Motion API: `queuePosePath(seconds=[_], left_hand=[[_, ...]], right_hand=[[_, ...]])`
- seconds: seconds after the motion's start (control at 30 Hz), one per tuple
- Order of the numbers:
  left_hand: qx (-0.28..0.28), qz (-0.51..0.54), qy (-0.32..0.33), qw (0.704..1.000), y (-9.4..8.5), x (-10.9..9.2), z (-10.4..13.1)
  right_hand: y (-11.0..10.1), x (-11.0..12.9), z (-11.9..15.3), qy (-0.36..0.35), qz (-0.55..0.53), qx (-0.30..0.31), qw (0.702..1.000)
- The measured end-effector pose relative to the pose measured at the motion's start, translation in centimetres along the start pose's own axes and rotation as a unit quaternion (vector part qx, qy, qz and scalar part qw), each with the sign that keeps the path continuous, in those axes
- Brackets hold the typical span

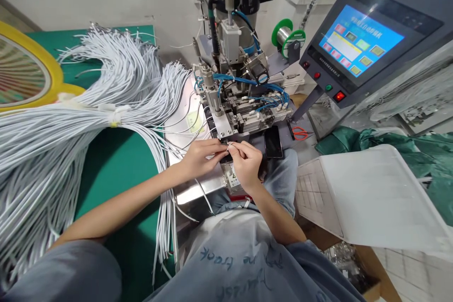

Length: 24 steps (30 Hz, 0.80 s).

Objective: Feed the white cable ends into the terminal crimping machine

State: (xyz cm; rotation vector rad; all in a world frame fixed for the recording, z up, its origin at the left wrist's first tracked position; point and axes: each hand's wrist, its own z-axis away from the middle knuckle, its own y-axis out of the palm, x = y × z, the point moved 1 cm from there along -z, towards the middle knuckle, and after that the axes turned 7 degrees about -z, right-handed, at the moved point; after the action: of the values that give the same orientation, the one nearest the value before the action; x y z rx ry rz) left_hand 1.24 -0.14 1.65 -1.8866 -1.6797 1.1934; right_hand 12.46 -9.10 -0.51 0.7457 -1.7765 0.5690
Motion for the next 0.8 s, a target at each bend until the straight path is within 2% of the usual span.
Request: queuePosePath(seconds=[0.1, 0.2, 0.3, 0.37, 0.43, 0.5, 0.57, 0.67, 0.73, 0.8], left_hand=[[0.013, -0.065, 0.043, 0.997, -0.1, 0.2, 0.0], [0.013, -0.078, 0.049, 0.996, 0.0, 0.3, 0.1], [-0.008, -0.124, 0.053, 0.991, 0.1, 0.1, 0.2], [-0.028, -0.187, 0.087, 0.978, 0.0, 0.1, 0.1], [-0.037, -0.247, 0.142, 0.958, -0.4, 0.1, -0.1], [-0.021, -0.285, 0.192, 0.939, -0.9, 0.3, -0.4], [0.016, -0.295, 0.211, 0.932, -1.3, 0.6, -0.6], [0.070, -0.262, 0.167, 0.948, -1.3, 0.7, -0.6], [0.092, -0.213, 0.109, 0.967, -0.8, 0.6, -0.3], [0.114, -0.154, 0.051, 0.980, -0.1, 0.5, 0.0]], right_hand=[[-0.7, 0.7, -0.6, -0.070, 0.056, 0.030, 0.996], [-1.0, 1.0, -1.0, -0.071, 0.056, 0.064, 0.994], [-0.7, 1.2, -0.6, -0.074, 0.085, 0.034, 0.993], [-0.5, 1.3, -0.3, -0.099, 0.126, 0.013, 0.987], [-0.6, 1.5, -0.2, -0.116, 0.154, 0.019, 0.981], [-1.0, 1.6, -0.7, -0.096, 0.149, 0.060, 0.982], [-1.5, 1.4, -1.5, -0.038, 0.120, 0.123, 0.984], [-2.0, 0.7, -2.3, 0.047, 0.077, 0.191, 0.977], [-1.9, 0.0, -2.2, 0.061, 0.055, 0.179, 0.980], [-1.6, -0.6, -1.7, 0.057, 0.032, 0.130, 0.989]])
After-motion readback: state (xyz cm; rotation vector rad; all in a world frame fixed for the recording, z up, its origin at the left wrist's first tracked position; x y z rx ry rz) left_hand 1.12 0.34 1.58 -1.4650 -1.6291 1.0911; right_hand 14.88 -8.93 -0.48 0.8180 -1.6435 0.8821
